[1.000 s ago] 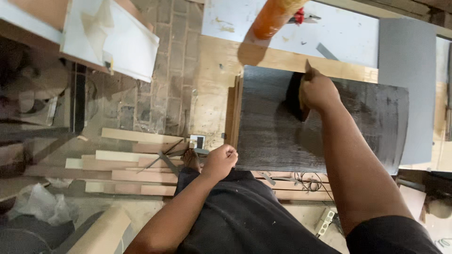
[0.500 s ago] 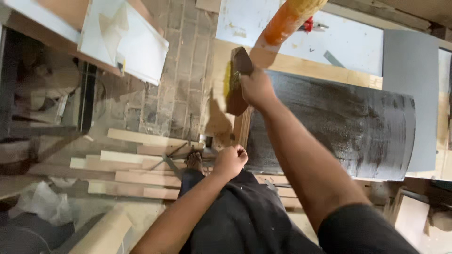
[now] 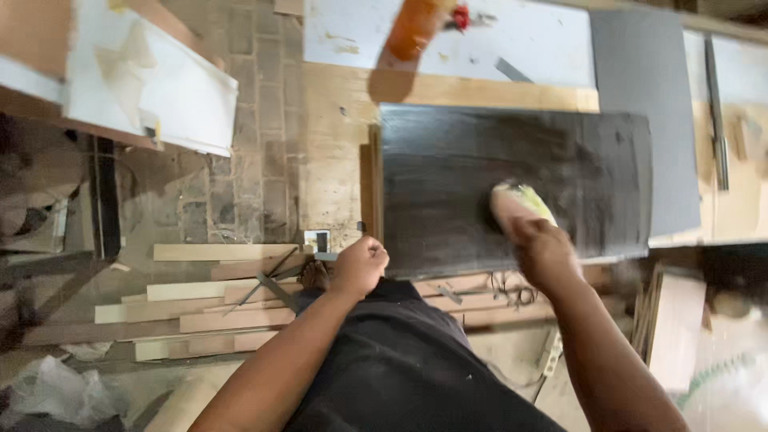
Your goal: The person pours a viscous yellow liquid from a plastic bottle onto a gray rectangular board and spreads it evenly using a wooden block. The person repeats this process on multiple boards, stacking the coated boards on the workbench.
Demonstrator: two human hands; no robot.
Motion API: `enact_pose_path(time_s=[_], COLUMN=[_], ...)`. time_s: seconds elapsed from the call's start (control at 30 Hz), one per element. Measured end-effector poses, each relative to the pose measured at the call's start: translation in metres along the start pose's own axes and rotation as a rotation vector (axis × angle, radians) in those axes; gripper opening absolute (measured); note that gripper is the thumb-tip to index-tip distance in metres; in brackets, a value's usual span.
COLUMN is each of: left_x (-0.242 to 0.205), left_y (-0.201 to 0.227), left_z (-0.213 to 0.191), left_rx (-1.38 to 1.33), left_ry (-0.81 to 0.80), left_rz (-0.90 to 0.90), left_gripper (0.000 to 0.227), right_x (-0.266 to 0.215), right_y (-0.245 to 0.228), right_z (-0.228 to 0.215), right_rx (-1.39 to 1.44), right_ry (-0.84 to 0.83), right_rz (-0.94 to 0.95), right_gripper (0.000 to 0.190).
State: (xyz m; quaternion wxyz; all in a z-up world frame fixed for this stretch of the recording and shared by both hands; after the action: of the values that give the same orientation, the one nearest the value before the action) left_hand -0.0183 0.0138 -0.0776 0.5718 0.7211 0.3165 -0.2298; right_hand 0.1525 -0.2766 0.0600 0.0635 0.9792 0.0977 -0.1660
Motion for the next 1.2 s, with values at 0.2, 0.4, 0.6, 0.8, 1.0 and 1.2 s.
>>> enact_pose_path(time_s=[0.2, 0.4, 0.6, 0.8, 1.0, 1.2], left_x=[-0.014, 0.008, 0.001, -0.005, -0.023, -0.033], left_y=[0.015, -0.012, -0.017, -0.045, -0.09, -0.113], left_z=[-0.008, 0.003, -0.004, -0.016, -0.049, -0.058], left_rx=[0.002, -0.133, -0.457, -0.49, -0.367, -0.403], left_ry=[0.01, 0.068, -0.047, -0.136, -0.115, -0.054], left_rz=[-0.037, -0.113, -0.083, -0.143, -0.12, -0.146], left_gripper=[0.032, 0.031, 0.032, 0.043, 0.042, 0.042], right_x=[0.015, 0.038, 0.005, -0.042, -0.055, -0.071], right_y=[0.045, -0.004, -0.116, -0.219, -0.271, -0.215], right_z=[-0.018, -0.025, -0.052, -0.071, -0.022, -0.006], right_rx=[-0.134, 0.017, 0.005, 0.028, 0.278, 0.796], right_ry=[-0.045, -0.263, -0.324, -0.403, -0.438, -0.334], right_rz=[0.085, 0.204, 0.001, -0.172, -0.256, 0.123], right_gripper=[0.042, 0.069, 0.067, 0.066, 0.063, 0.065])
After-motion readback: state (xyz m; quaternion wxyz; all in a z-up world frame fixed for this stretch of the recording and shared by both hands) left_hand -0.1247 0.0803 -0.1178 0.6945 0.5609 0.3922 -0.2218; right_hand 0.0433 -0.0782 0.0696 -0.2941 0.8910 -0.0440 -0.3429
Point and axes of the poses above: each hand's wrist, its own x-axis towards the middle knuckle, its own z-axis out of the palm, y = z × x, the point moved 3 cm from there along x, towards the middle knuckle, and after that the axes turned 3 degrees about -x, right-handed, at the moved point
